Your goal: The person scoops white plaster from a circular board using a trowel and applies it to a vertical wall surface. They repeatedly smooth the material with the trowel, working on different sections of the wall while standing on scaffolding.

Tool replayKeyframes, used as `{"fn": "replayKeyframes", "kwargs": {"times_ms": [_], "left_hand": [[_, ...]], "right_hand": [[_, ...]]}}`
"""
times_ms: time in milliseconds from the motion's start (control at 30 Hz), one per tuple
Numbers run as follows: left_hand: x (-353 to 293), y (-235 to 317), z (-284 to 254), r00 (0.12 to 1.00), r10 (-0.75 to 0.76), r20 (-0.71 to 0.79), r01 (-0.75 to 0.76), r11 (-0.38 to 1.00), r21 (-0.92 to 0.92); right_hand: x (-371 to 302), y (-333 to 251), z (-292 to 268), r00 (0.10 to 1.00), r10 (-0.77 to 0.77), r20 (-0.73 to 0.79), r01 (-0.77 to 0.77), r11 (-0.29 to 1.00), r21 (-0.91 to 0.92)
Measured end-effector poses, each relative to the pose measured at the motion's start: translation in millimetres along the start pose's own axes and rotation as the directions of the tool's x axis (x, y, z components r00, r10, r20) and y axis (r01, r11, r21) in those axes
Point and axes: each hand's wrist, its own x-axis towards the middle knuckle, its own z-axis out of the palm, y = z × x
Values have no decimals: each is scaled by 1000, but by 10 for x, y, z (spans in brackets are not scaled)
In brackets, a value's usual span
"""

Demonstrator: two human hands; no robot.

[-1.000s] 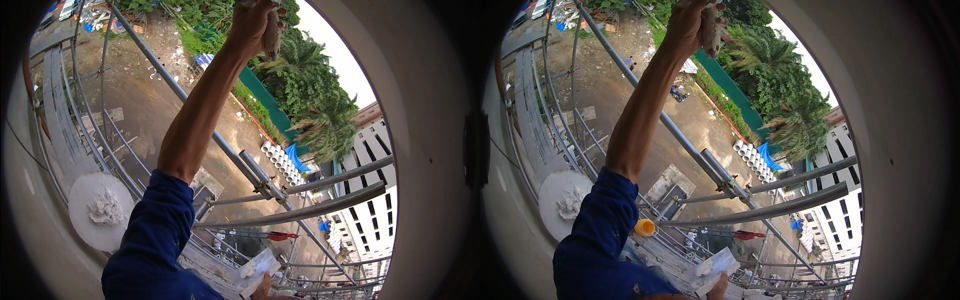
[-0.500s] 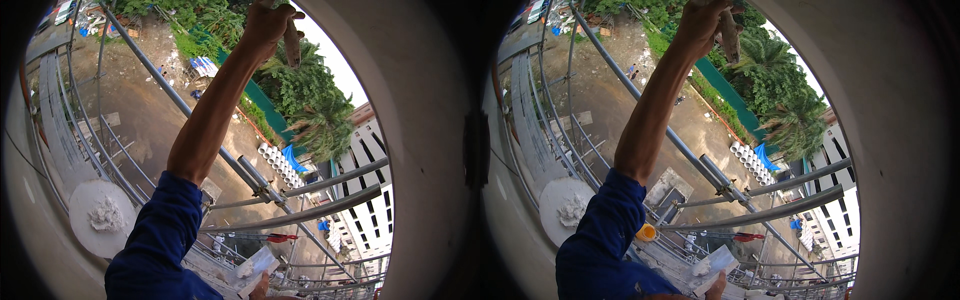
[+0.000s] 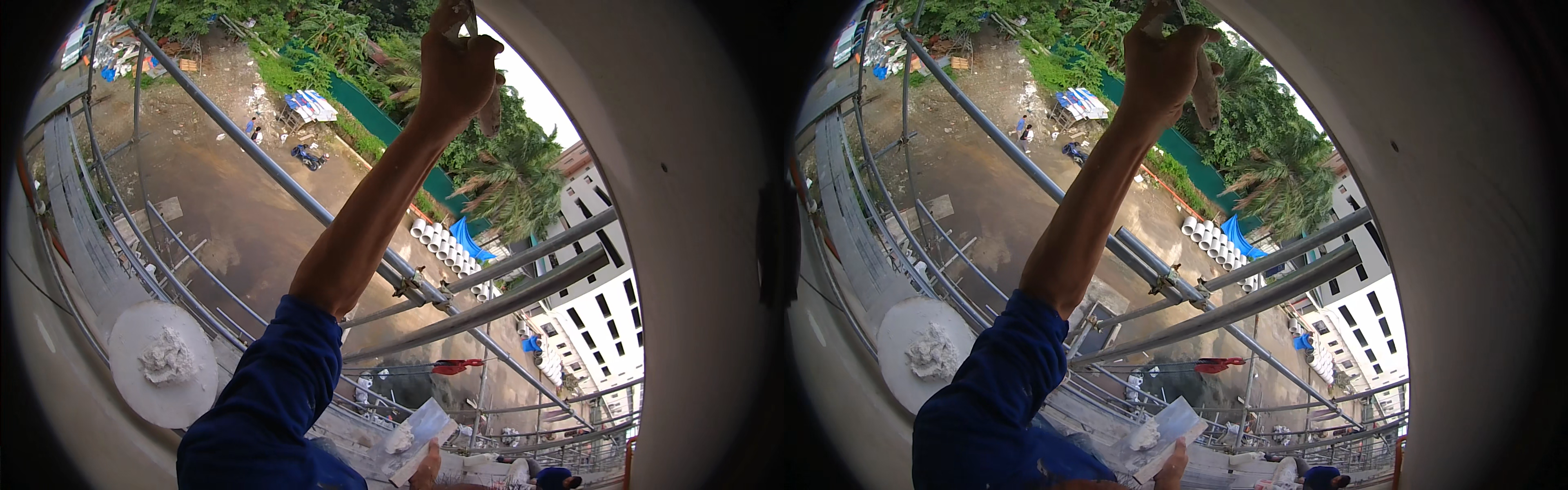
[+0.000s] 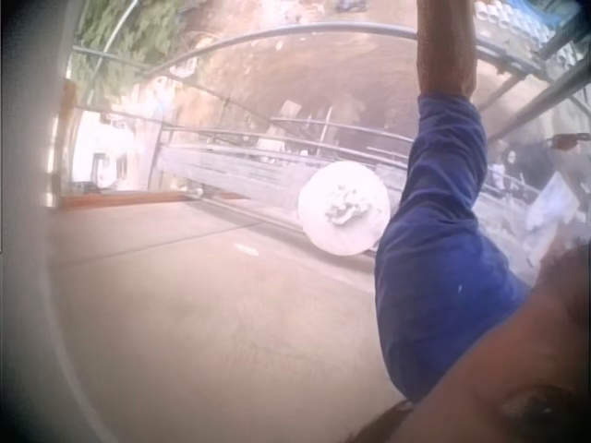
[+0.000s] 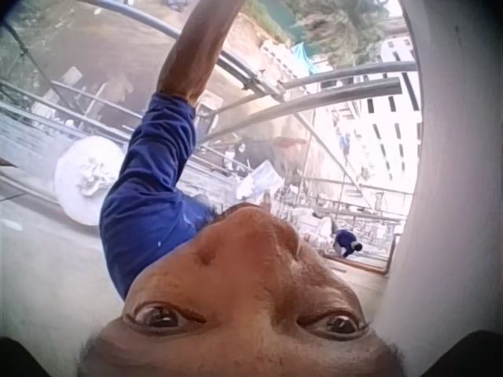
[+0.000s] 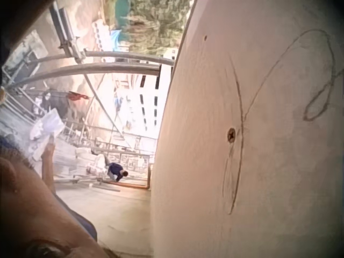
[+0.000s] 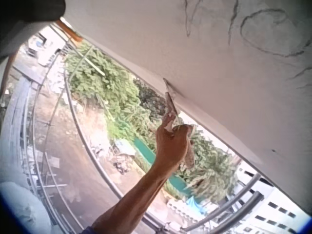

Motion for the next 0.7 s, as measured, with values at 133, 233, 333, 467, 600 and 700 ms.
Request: {"fn": "replayKeyframes", "kwargs": {"times_ms": [133, 233, 333, 467, 600, 700], "left_hand": [[-508, -147, 522, 999, 34, -21, -34, 999, -19], [-859, -211, 933, 993, 120, 3, -120, 992, -50], [-1238, -491, 1278, 985, 167, 49, -170, 982, 77], [-1645, -873, 1859, 911, 410, 39, -411, 896, 166], [-2078, -855, 2275, 949, 316, -4, -315, 946, 78], [-2588, -807, 1958, 957, 72, 282, -61, 997, -48]], "right_hand": [[71, 155, -335, 997, -61, 39, 56, 991, 118], [181, 301, -626, 993, -95, 65, 78, 971, 227], [252, 384, -880, 996, -87, 35, 77, 969, 236], [256, 358, -1081, 997, -71, -39, 79, 951, 299], [338, 93, -1062, 993, -121, 10, 108, 919, 379], [234, -418, -777, 979, -164, 124, 75, 845, 530]]}}
